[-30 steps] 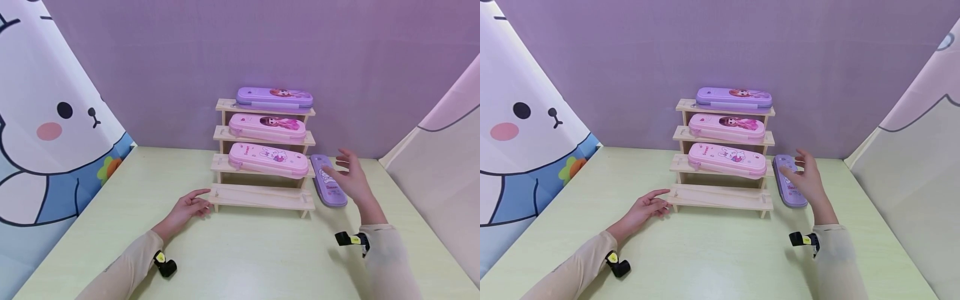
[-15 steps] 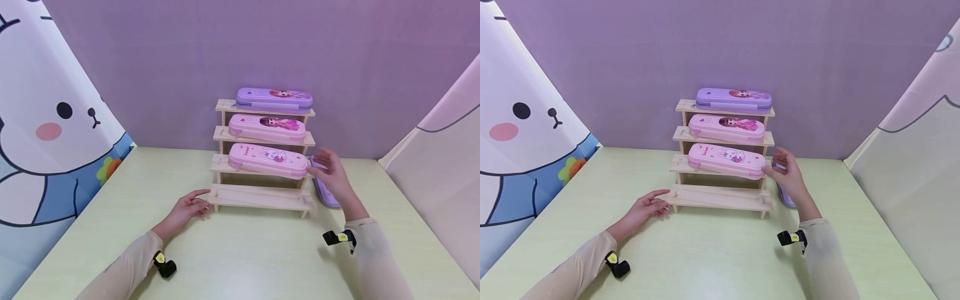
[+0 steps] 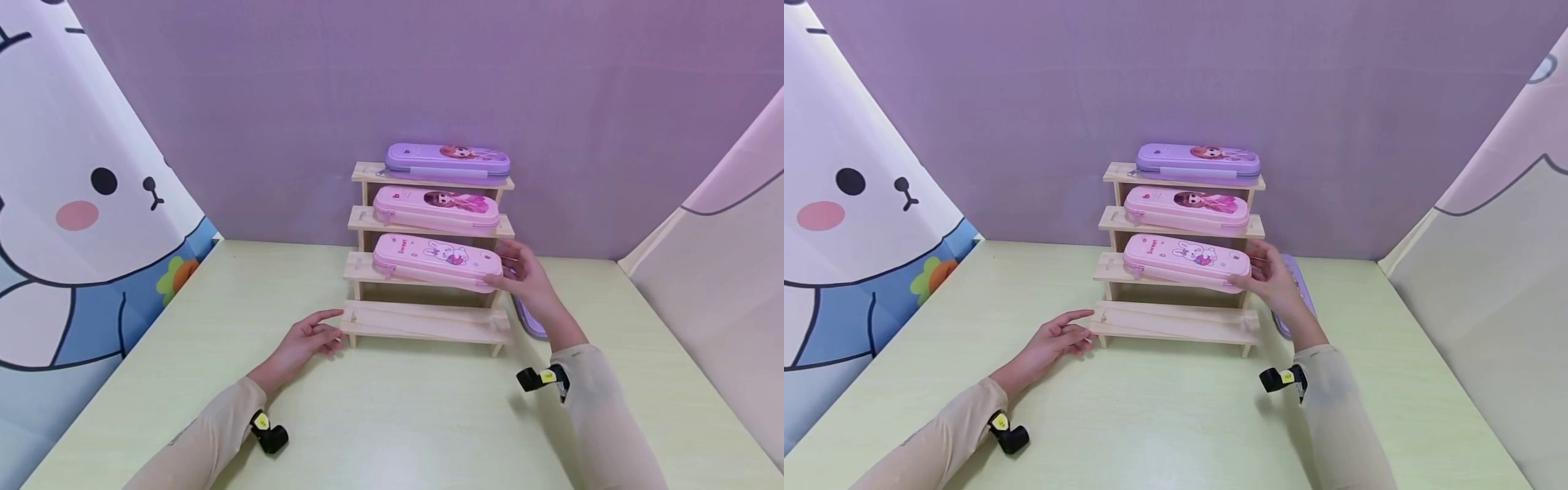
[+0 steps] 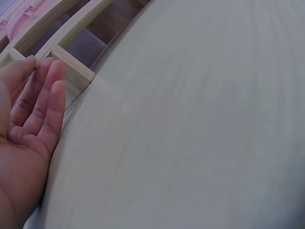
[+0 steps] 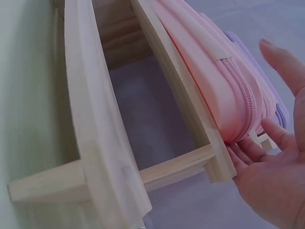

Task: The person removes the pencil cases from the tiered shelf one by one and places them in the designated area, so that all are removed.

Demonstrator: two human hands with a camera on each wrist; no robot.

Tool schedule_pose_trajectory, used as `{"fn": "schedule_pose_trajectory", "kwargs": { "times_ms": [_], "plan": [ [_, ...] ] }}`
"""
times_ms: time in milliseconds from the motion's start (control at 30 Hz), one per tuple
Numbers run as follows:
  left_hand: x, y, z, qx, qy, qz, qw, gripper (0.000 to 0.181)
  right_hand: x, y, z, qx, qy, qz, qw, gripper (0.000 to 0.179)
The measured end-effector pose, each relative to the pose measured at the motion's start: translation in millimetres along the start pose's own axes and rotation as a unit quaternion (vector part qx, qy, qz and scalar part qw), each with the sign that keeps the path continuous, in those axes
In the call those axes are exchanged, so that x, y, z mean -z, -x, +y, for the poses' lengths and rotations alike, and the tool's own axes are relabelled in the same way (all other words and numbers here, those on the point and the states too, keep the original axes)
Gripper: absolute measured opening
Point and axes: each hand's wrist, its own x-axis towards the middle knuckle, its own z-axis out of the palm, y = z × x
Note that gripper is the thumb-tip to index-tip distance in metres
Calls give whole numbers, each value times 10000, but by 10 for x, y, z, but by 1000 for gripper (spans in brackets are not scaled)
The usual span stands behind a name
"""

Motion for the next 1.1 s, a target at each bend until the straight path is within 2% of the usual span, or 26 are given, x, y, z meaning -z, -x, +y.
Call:
{"fn": "schedule_pose_trajectory", "kwargs": {
  "times_ms": [433, 833, 1100],
  "plan": [
    [6, -3, -3, -56, -44, -14, 10000, 50, -8, -110, -35, -221, 637, -694, 9953, 84],
    [6, 13, 3, -125, -76, -54, 9999, 51, -15, -103, -17, -318, 1001, -690, 9921, 84],
    [-7, 8, 7, 92, -77, 23, 9999, 51, -3, -103, -8, -335, 983, -683, 9922, 83]
  ]
}}
